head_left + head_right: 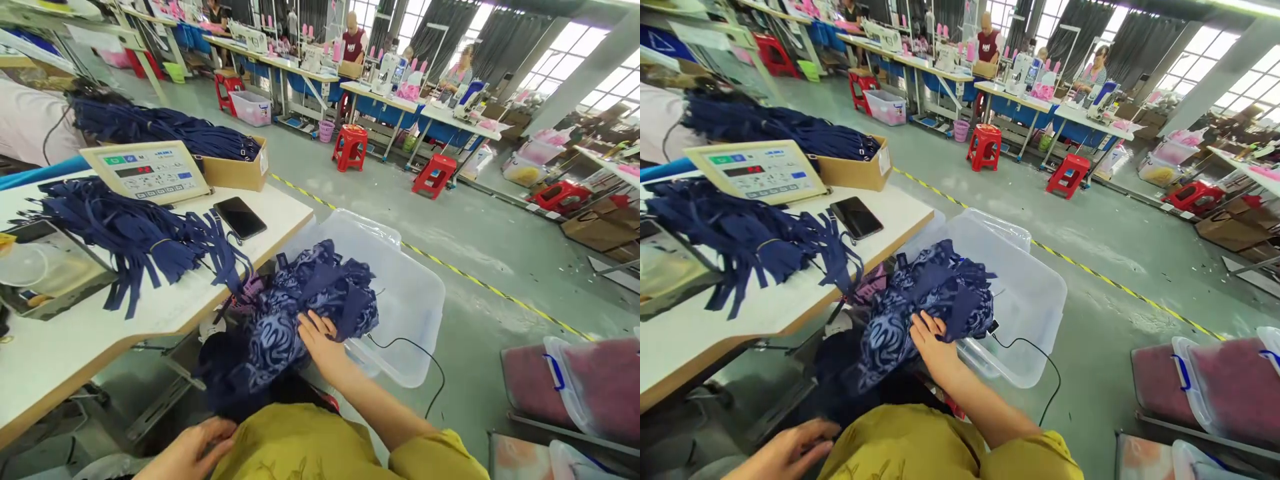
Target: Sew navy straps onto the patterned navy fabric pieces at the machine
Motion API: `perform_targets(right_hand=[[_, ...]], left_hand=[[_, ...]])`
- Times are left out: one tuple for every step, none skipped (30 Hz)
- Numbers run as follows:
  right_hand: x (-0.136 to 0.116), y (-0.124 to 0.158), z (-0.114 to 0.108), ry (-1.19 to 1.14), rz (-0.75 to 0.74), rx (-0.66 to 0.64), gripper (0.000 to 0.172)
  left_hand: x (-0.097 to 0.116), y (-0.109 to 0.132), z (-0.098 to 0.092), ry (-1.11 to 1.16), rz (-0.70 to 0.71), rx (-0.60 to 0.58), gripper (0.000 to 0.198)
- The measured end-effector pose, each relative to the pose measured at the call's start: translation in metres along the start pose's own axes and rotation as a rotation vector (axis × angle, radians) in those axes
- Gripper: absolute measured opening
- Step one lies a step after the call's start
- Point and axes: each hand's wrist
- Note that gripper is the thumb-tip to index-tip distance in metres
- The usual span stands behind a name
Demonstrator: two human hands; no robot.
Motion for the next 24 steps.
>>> perform_targets(right_hand=[[0.001, 0.001, 0.002, 0.038, 0.020, 0.012, 0.042], [0.003, 0.001, 0.002, 0.063, 0.021, 0.014, 0.044], [0.006, 0.000, 0.001, 0.080, 0.004, 0.008, 0.044], [0.009, -0.001, 0.000, 0.092, -0.022, -0.001, 0.045], [0.012, -0.002, -0.001, 0.103, -0.051, -0.012, 0.045], [0.014, -0.002, -0.001, 0.112, -0.073, -0.019, 0.045], [0.014, -0.002, -0.001, 0.119, -0.088, -0.020, 0.047], [0.013, -0.001, -0.001, 0.120, -0.095, -0.019, 0.049], [0.011, 0.000, -0.001, 0.113, -0.097, -0.019, 0.052], [0.008, 0.002, -0.002, 0.097, -0.101, -0.022, 0.056], [0.006, 0.005, -0.003, 0.073, -0.107, -0.031, 0.061], [0.004, 0.009, -0.006, 0.037, -0.124, -0.040, 0.065], [0.005, 0.013, -0.009, -0.011, -0.153, -0.040, 0.067], [0.009, 0.017, -0.014, -0.069, -0.176, -0.018, 0.066], [0.017, 0.022, -0.020, -0.127, -0.171, 0.033, 0.062], [0.029, 0.026, -0.026, -0.171, -0.114, 0.114, 0.056], [0.044, 0.030, -0.032, -0.199, -0.004, 0.227, 0.051], [0.062, 0.034, -0.038, -0.199, 0.169, 0.351, 0.045], [0.080, 0.038, -0.042, -0.176, 0.376, 0.470, 0.041], [0.096, 0.041, -0.046, -0.161, 0.566, 0.578, 0.048], [0.109, 0.043, -0.047, -0.191, 0.693, 0.597, 0.057], [0.115, 0.045, -0.048, -0.234, 0.738, 0.570, 0.060], [0.115, 0.045, -0.047, -0.280, 0.737, 0.533, 0.061], [0.109, 0.045, -0.046, -0.319, 0.691, 0.491, 0.059]], left_hand=[[0.009, 0.001, -0.002, 0.068, 0.026, -0.109, 0.032], [0.018, 0.000, -0.005, 0.106, 0.044, -0.137, 0.034], [0.028, -0.003, -0.011, 0.117, 0.064, -0.107, 0.036], [0.039, -0.009, -0.016, 0.103, 0.102, -0.024, 0.036], [0.050, -0.016, -0.023, 0.070, 0.150, 0.081, 0.036], [0.061, -0.027, -0.028, 0.020, 0.196, 0.171, 0.037], [0.072, -0.039, -0.033, -0.046, 0.243, 0.249, 0.040], [0.081, -0.054, -0.037, -0.129, 0.287, 0.285, 0.046], [0.089, -0.071, -0.040, -0.222, 0.333, 0.293, 0.050], [0.095, -0.090, -0.042, -0.323, 0.363, 0.284, 0.055], [0.098, -0.109, -0.043, -0.354, 0.363, 0.274, 0.062], [0.099, -0.129, -0.043, -0.371, 0.358, 0.263, 0.074], [0.099, -0.147, -0.042, -0.390, 0.354, 0.245, 0.086], [0.097, -0.163, -0.040, -0.406, 0.349, 0.223, 0.099], [0.095, -0.177, -0.038, -0.418, 0.343, 0.200, 0.109], [0.093, -0.187, -0.035, -0.428, 0.335, 0.186, 0.117], [0.091, -0.195, -0.032, -0.435, 0.326, 0.179, 0.123], [0.089, -0.199, -0.029, -0.438, 0.317, 0.181, 0.127], [0.087, -0.200, -0.027, -0.437, 0.308, 0.188, 0.129], [0.086, -0.200, -0.025, -0.431, 0.300, 0.198, 0.130], [0.085, -0.199, -0.023, -0.421, 0.296, 0.208, 0.130], [0.083, -0.198, -0.022, -0.407, 0.294, 0.217, 0.128], [0.081, -0.196, -0.021, -0.389, 0.297, 0.225, 0.126], [0.078, -0.193, -0.020, -0.369, 0.304, 0.234, 0.123]])
Point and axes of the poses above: each hand's wrist, its own y-axis away from the middle knuckle, its own z-axis out of the palm, x = y × z, and after that the axes turned 3 degrees about y, right-handed
